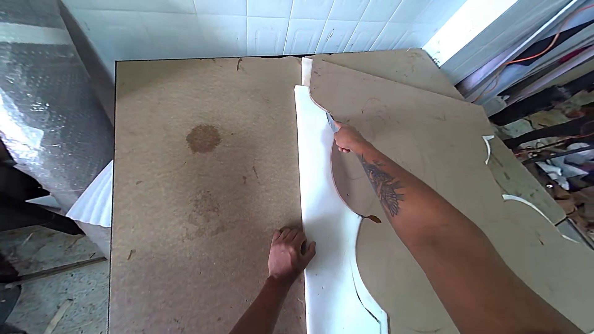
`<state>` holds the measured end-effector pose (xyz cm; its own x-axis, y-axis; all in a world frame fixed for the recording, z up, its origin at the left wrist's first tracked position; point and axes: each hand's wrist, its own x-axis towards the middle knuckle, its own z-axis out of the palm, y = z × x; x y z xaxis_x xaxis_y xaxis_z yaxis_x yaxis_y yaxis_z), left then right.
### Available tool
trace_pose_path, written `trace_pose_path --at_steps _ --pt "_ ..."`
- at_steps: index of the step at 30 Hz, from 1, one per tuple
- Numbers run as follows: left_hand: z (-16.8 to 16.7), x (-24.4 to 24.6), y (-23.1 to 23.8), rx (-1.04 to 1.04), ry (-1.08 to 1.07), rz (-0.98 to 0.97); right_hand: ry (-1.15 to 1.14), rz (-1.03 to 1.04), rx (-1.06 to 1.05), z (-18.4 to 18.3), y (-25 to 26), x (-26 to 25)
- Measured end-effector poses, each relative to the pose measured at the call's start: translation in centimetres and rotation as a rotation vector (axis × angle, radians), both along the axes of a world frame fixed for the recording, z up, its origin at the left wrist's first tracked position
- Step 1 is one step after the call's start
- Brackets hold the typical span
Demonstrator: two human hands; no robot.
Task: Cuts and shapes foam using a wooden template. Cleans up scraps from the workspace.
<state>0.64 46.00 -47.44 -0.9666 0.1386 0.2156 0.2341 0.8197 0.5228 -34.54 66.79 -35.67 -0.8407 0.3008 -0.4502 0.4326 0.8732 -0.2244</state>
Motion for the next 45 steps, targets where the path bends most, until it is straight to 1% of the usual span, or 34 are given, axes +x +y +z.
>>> trace_pose_path --at_steps 8,12,18,24,28,33,38,41,45 --pt "0.3 0.3 -0.1 -0.007 -0.009 0.012 -0.082 0.052 0.031 2.1 -0.7 1.4" --pt "0.5 0.4 -0.2 0.003 -0.032 0.005 -0.112 0.041 0.064 1.8 -1.7 3.0" --pt "0.8 0.4 -0.4 0.011 -0.088 -0.006 -0.122 -0.083 -0.045 1.9 -2.8 5.6" --pt "1.0 0.6 -0.6 0.022 -0.143 -0.026 -0.119 -0.106 -0.07 1.3 -4.2 9.2" --pt "1.3 0.7 -0.7 0.03 -0.187 -0.043 -0.084 -0.174 -0.175 0.9 -4.9 12.0" --pt "1.0 0.8 -0.8 0.036 -0.151 -0.031 -0.09 -0.181 -0.209 0.4 -5.2 14.9" --pt "0.9 1.0 -0.7 0.056 -0.141 -0.043 -0.093 -0.118 -0.195 0.5 -5.1 18.8" --pt "-0.1 1.1 -0.5 0.043 -0.056 -0.03 -0.086 -0.083 -0.181 0.3 -4.8 21.0" --pt "-0.6 1.1 -0.3 0.012 -0.047 -0.034 -0.107 0.024 -0.102 -0.2 -3.5 23.6"
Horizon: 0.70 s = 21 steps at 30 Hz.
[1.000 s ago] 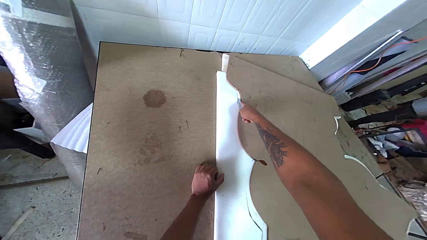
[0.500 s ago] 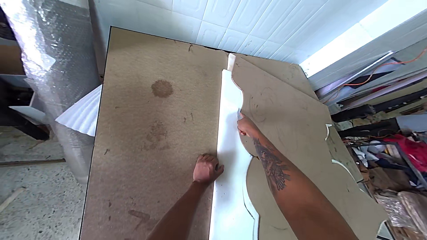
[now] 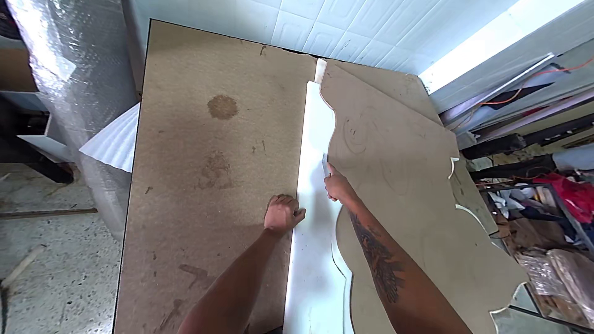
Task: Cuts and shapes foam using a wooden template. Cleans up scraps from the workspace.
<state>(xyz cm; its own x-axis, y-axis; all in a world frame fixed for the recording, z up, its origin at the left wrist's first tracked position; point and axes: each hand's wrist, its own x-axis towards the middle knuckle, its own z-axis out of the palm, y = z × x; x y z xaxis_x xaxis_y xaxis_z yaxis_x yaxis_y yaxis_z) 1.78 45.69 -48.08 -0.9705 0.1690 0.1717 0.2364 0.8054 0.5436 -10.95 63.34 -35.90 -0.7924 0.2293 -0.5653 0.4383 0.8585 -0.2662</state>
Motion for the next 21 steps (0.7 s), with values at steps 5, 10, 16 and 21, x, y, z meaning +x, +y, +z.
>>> trace_pose_path --at_steps 5,10,16,21 --pt "0.4 0.1 0.0 -0.013 0.006 0.006 0.008 0.202 0.144 1.0 1.6 3.1" --pt "1.1 -0.1 0.1 -0.061 -0.065 0.002 0.048 0.36 0.199 1.3 4.3 5.9" --pt "1.0 0.2 0.2 -0.059 -0.06 -0.002 0.054 0.506 0.191 2.3 8.6 9.3" --pt "1.1 0.3 0.3 -0.04 -0.069 -0.013 -0.039 0.558 0.251 4.1 11.6 12.2"
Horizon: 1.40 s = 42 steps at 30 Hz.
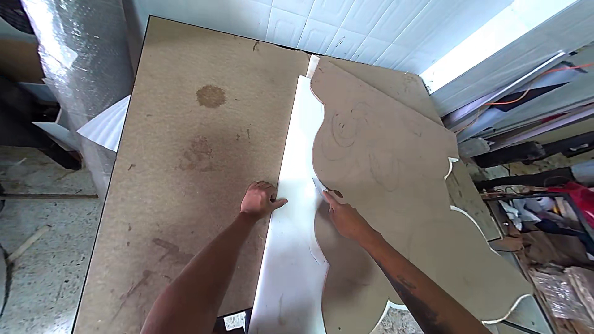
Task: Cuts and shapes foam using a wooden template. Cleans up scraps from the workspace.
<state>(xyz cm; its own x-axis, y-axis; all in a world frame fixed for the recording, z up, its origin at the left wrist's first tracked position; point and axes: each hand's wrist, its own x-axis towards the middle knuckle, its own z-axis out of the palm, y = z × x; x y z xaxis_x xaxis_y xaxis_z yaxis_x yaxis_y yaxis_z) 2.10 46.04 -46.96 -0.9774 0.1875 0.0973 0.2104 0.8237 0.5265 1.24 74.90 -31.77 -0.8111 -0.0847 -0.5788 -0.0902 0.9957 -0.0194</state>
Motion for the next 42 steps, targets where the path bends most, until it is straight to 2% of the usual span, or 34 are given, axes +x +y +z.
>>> trace_pose_path --at_steps 5,9,15,18,20,22,24,26,28,31,33,35,42 --pt "0.4 0.1 0.1 0.015 -0.012 0.005 -0.122 0.061 0.064 3.3 1.7 0.2" --pt "1.6 -0.1 0.0 -0.004 -0.104 0.035 -0.207 0.116 0.152 5.9 0.3 -0.4" --pt "3.7 -1.4 1.2 -0.102 -0.421 0.082 -0.4 0.01 0.208 7.9 -1.6 -3.7" --pt "3.4 -2.1 0.9 -0.001 -0.445 -0.016 -0.477 -0.021 0.132 9.6 -1.4 -5.6" --pt "3.1 -2.2 -1.1 0.153 -0.42 -0.031 -0.452 -0.076 0.06 12.4 -1.6 -6.5" --pt "3.3 -2.2 -5.2 0.299 -0.404 -0.006 -0.325 -0.114 -0.047 15.0 -1.7 -7.4" --pt "2.6 -2.7 -9.8 0.347 -0.343 0.003 -0.188 -0.161 -0.198 15.3 -1.5 -9.0" --pt "2.3 -3.3 -12.3 0.323 -0.312 -0.029 -0.068 -0.215 -0.344 13.4 -2.2 -11.6" --pt "2.5 -4.6 -13.0 0.277 -0.316 -0.048 0.056 -0.213 -0.452 10.0 -3.7 -15.7" --pt "2.1 -8.4 -11.7 0.284 -0.268 0.078 0.189 -0.176 -0.52 4.4 -5.7 -23.9" --pt "1.2 -12.3 -10.2 0.243 -0.193 0.135 0.226 -0.237 -0.572 1.4 -6.8 -29.4" --pt "0.6 -17.3 -8.5 0.205 -0.16 0.113 0.253 -0.345 -0.64 -0.9 -8.1 -34.1" --pt "0.1 -34.3 -3.5 0.15 -0.113 0.044 0.292 -0.631 -0.877 -6.0 -13.8 -45.5"
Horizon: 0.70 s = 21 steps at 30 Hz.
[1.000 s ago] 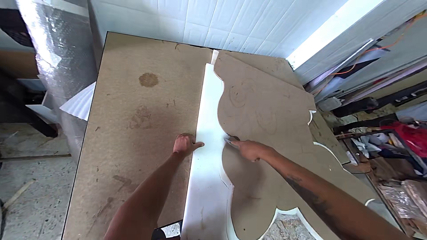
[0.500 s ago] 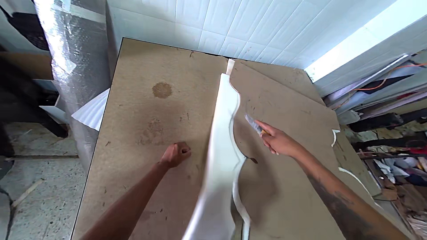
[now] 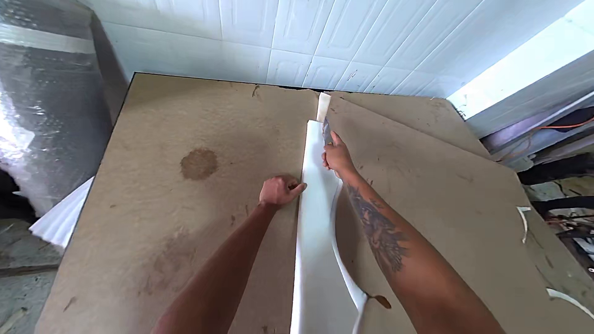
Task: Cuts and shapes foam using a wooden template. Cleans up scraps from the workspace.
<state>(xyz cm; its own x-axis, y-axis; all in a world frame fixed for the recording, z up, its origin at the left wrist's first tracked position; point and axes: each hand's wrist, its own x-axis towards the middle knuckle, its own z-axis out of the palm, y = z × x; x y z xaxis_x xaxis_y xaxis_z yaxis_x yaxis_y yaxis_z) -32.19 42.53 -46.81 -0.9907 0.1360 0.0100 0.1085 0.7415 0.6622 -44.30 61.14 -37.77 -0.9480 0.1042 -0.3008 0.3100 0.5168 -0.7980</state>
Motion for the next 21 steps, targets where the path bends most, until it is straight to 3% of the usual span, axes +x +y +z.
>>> trace_pose_path --at_steps 4,11,21 --pt "-0.3 -5.1 2.2 -0.085 -0.02 -0.013 -0.001 -0.078 -0.042 -1.4 -1.0 -6.9" --pt "-0.9 -5.8 2.2 -0.031 -0.025 0.012 0.032 -0.107 0.013 -3.0 -1.4 -16.3" --pt "-1.5 -5.4 1.9 0.15 0.006 0.028 -0.036 -0.087 0.291 -3.3 -0.9 -21.3"
